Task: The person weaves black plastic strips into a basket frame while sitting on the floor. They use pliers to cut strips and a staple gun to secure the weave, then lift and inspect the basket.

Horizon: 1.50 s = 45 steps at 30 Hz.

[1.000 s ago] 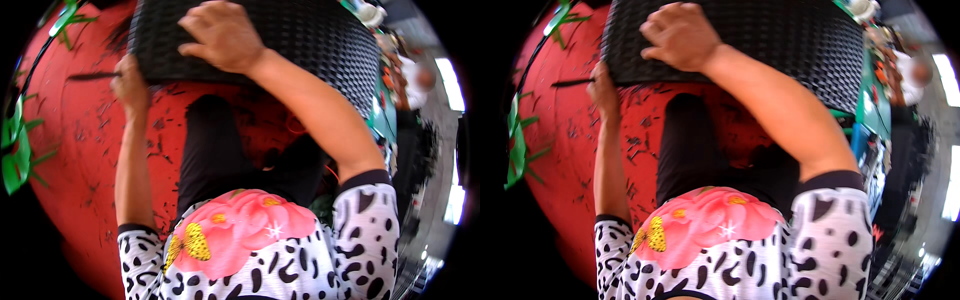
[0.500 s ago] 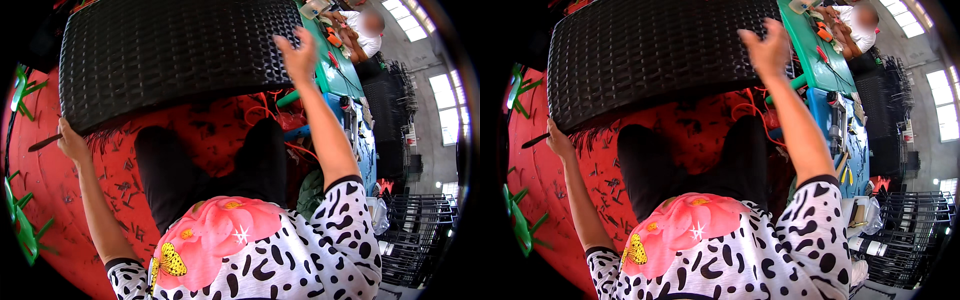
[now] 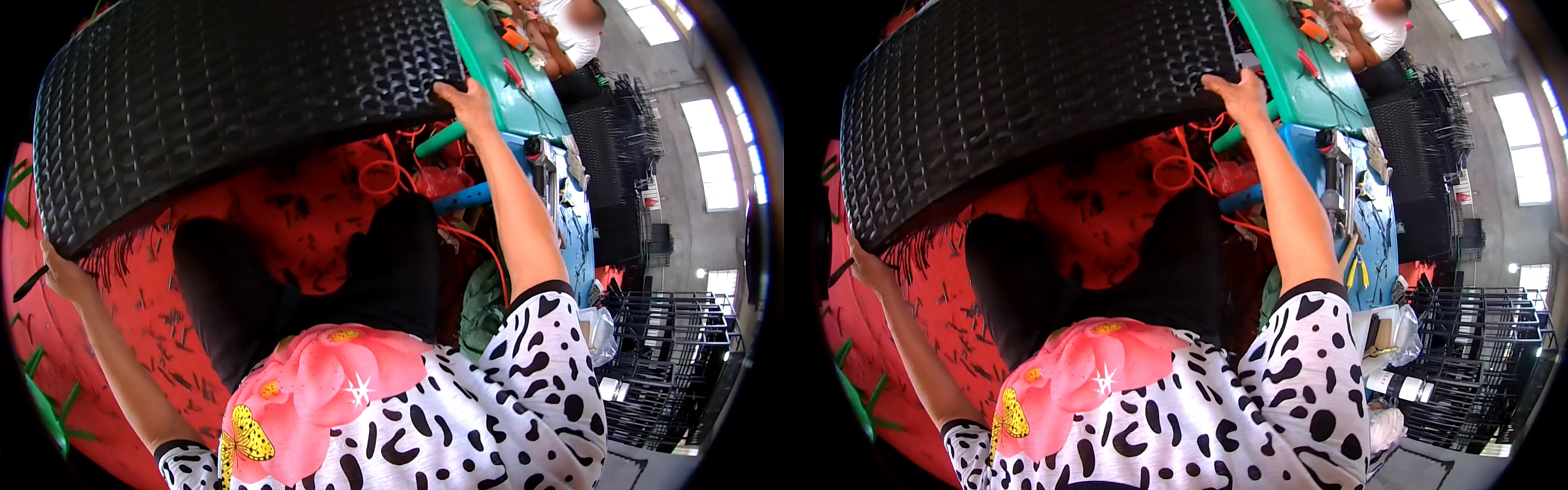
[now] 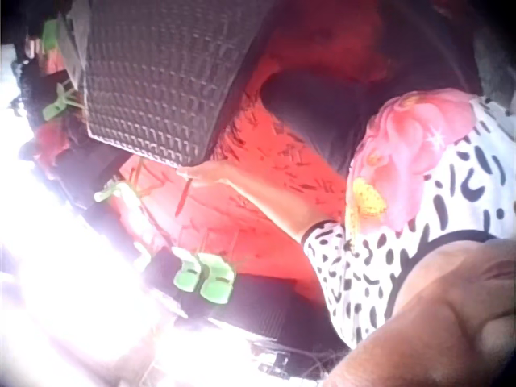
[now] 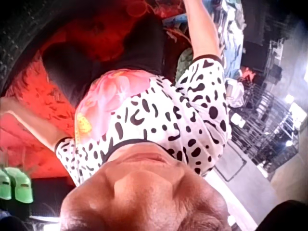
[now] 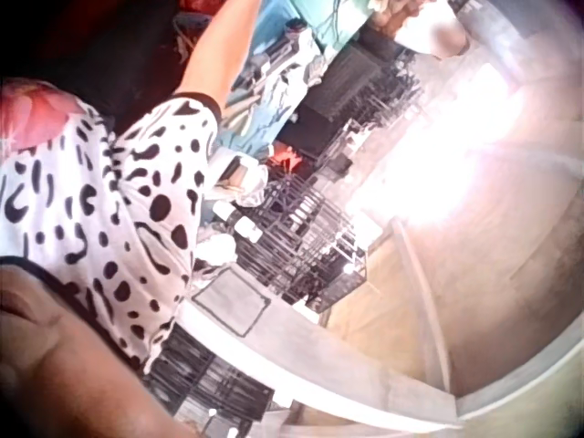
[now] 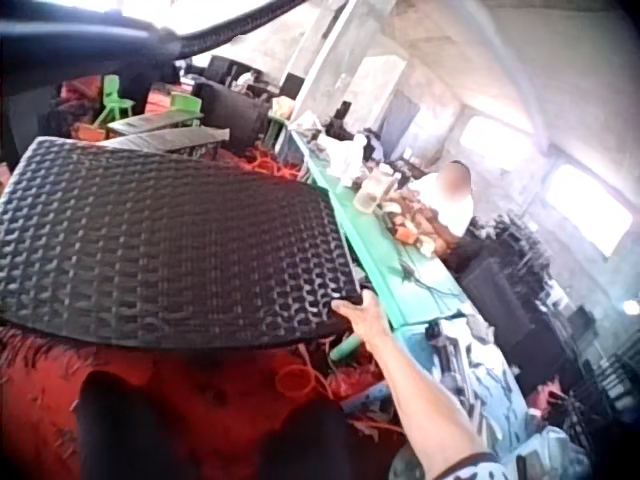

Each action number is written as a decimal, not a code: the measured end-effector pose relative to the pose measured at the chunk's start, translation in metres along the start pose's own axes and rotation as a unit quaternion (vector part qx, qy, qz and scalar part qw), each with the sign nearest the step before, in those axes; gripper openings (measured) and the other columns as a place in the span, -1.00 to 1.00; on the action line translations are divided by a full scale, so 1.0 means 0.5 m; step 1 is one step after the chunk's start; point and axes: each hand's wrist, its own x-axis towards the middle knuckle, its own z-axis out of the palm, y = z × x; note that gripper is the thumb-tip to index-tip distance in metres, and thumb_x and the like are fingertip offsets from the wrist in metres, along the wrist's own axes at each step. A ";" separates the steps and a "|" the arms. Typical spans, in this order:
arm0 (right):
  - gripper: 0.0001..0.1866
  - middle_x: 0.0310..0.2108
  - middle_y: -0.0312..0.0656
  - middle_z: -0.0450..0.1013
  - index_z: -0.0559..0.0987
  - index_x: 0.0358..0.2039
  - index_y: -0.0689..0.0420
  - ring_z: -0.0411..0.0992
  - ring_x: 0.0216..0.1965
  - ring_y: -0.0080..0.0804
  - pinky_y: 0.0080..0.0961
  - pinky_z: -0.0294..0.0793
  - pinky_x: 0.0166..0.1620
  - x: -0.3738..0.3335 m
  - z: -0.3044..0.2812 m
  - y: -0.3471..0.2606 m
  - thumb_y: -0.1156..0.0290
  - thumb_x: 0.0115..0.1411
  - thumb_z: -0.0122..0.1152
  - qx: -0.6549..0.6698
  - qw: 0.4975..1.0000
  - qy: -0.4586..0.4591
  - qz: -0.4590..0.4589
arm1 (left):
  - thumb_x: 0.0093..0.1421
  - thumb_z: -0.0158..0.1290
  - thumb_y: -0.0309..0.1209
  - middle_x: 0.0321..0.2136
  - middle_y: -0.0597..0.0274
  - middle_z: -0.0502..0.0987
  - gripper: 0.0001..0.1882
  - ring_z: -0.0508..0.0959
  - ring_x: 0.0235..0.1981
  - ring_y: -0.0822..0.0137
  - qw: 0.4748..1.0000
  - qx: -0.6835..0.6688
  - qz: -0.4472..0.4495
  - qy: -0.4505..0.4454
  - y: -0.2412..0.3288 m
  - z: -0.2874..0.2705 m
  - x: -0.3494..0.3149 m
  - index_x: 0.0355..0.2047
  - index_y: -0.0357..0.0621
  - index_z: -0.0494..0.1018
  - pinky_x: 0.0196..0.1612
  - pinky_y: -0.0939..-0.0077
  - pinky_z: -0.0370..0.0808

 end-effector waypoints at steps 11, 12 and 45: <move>-0.65 -0.48 -0.32 0.43 0.53 -0.36 0.31 0.31 -0.45 -0.62 -0.57 0.33 -0.36 0.033 -0.019 0.056 0.19 0.13 0.20 0.099 0.993 -0.026 0.051 | 0.28 -0.13 -0.16 -0.15 0.04 0.54 -0.53 0.53 -0.22 0.29 0.993 -0.107 -0.054 -0.010 0.021 0.002 0.012 -0.07 -0.37 0.45 -0.14 0.47 0.43; -0.62 -0.51 -0.31 0.43 0.54 -0.37 0.30 0.31 -0.47 -0.60 -0.54 0.32 -0.38 0.045 -0.012 0.060 0.16 0.12 0.22 0.065 0.997 -0.001 0.047 | 0.28 -0.12 -0.15 -0.16 0.05 0.54 -0.52 0.53 -0.23 0.31 0.986 -0.122 -0.114 -0.022 0.038 0.006 0.015 -0.07 -0.37 0.45 -0.14 0.48 0.43; 0.28 0.14 0.18 0.22 0.15 0.17 0.36 0.21 0.18 -0.02 -0.26 0.24 0.17 0.034 0.072 -0.129 -0.35 -0.39 0.37 -0.366 0.924 0.037 0.107 | 0.18 0.01 -0.04 -0.32 0.07 0.57 -0.45 0.52 -0.34 0.32 0.970 -0.166 -0.175 0.004 0.018 0.056 0.048 -0.20 -0.42 0.52 -0.23 0.48 0.45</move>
